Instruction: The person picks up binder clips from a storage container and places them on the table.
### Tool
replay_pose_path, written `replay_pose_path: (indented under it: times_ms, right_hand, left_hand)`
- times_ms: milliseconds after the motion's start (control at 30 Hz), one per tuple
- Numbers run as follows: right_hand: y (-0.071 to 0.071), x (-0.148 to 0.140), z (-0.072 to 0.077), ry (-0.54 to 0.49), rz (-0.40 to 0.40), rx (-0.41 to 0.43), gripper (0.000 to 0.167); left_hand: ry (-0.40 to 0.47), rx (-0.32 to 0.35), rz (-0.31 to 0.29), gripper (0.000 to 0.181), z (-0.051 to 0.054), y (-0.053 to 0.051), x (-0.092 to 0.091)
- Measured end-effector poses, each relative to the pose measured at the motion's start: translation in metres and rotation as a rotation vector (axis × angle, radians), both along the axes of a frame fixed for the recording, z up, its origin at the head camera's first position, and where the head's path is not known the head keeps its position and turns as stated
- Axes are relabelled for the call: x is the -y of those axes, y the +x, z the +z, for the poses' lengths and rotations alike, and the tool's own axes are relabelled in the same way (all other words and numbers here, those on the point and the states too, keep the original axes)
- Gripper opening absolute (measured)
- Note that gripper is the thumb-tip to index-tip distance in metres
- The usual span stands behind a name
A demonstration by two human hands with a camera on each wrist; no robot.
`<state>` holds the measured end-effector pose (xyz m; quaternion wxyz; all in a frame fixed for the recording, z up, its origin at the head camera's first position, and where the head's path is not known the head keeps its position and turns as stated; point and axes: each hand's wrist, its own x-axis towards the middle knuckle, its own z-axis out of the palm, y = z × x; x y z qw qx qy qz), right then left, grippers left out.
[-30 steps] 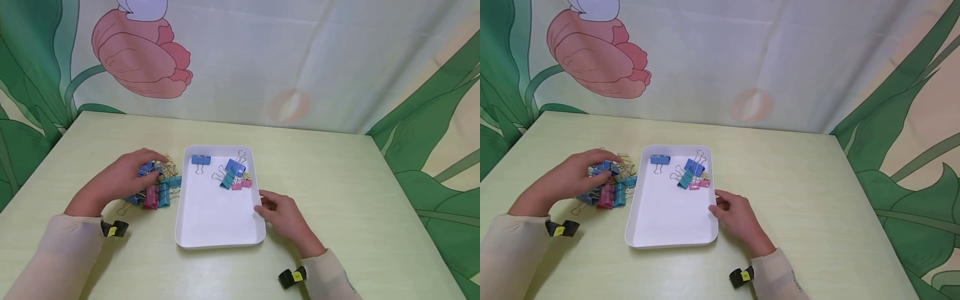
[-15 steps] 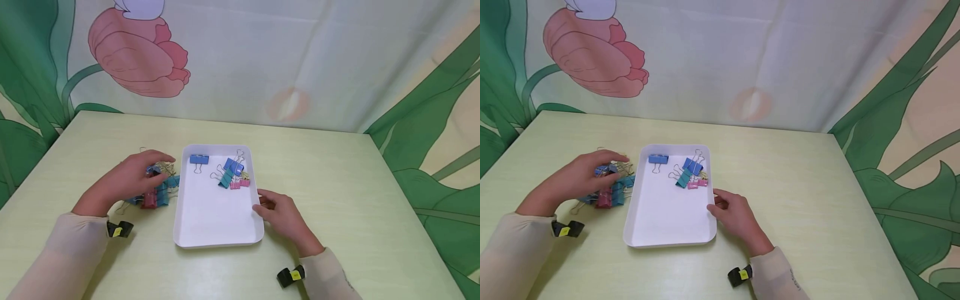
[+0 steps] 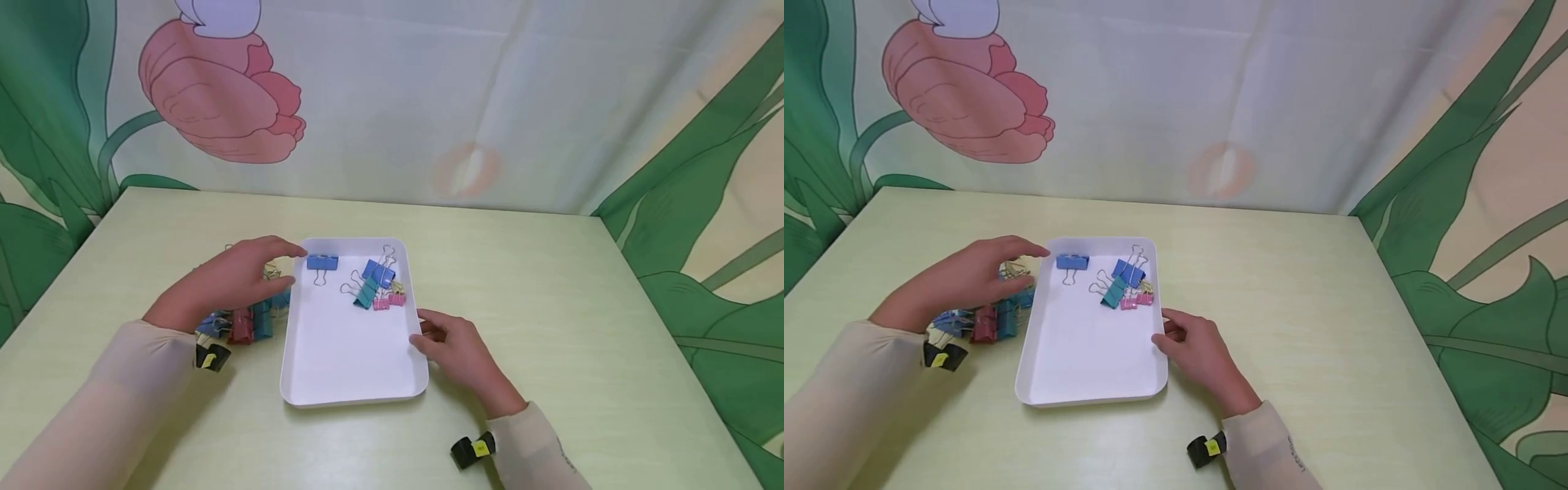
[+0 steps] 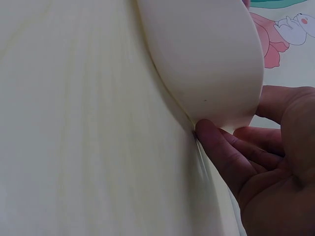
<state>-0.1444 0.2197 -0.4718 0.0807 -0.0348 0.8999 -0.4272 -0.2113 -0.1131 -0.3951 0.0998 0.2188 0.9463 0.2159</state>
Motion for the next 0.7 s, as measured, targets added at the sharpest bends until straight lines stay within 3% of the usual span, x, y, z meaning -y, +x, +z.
replay_pose_path:
  times_ms: [300, 533, 700]
  right_hand:
    - [0.000, 0.000, 0.000, -0.012, 0.008, 0.004, 0.048]
    - [-0.001, -0.001, -0.001, -0.004, 0.009, 0.005, 0.049]
    - [-0.002, -0.002, -0.003, -0.002, 0.007, 0.004, 0.049]
  left_hand:
    - [-0.023, 0.019, -0.031, 0.049, 0.005, -0.023, -0.034]
    - [-0.038, 0.017, -0.157, 0.048, 0.006, -0.038, -0.059]
    - [-0.053, 0.057, -0.183, 0.048, 0.002, -0.049, -0.075]
